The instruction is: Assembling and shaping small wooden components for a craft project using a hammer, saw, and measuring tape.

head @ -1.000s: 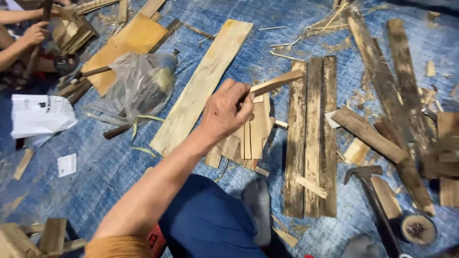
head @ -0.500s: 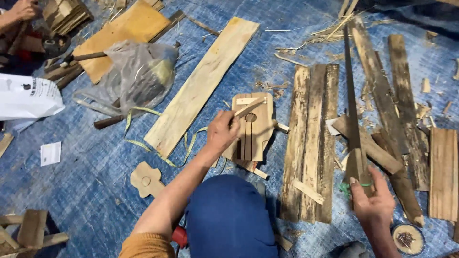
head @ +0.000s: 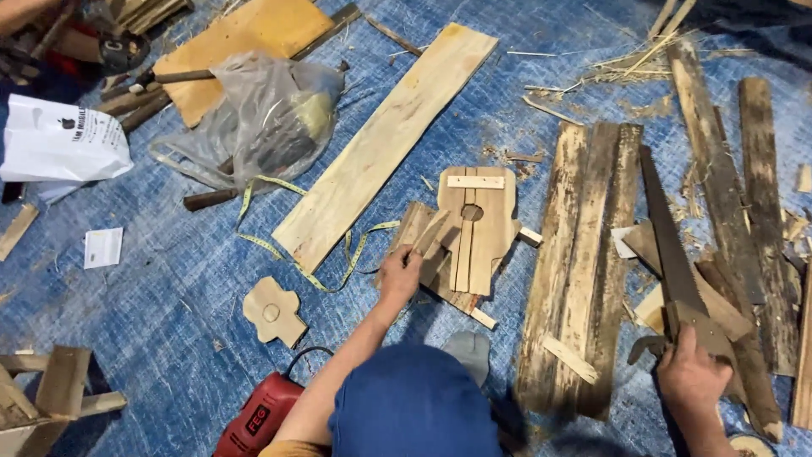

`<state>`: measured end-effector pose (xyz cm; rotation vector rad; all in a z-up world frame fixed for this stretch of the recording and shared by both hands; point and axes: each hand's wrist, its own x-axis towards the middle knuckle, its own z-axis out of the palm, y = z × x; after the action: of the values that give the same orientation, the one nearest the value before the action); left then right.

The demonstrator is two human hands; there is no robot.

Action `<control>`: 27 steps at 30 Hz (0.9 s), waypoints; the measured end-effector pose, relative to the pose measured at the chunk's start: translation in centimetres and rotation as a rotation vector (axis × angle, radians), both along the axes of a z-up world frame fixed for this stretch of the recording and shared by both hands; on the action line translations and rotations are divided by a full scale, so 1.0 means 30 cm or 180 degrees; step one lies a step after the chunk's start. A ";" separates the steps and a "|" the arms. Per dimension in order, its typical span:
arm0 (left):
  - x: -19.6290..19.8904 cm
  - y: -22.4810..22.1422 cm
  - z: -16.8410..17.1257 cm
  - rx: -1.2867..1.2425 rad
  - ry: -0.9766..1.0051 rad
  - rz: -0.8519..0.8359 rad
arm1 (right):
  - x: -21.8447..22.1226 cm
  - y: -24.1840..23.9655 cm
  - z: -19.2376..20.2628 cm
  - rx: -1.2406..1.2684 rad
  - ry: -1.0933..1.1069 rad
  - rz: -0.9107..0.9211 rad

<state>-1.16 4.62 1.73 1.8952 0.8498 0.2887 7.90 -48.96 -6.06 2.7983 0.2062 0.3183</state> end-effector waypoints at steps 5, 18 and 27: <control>0.119 -0.017 -0.126 -0.0220 -0.0113 0.0141 | -0.027 0.144 -0.075 0.0512 -0.0220 -0.0198; 0.047 -0.167 -0.236 -0.2090 0.0036 0.0723 | -0.090 0.960 0.124 0.6228 0.3452 -0.2187; 0.070 -0.216 -0.232 -0.2575 -0.0089 0.0740 | -0.035 0.945 0.001 0.6187 0.3705 -0.2217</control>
<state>0.94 -1.87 -5.24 1.0424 0.9798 0.0827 6.83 -20.60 -6.02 3.5757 -1.6122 -2.5064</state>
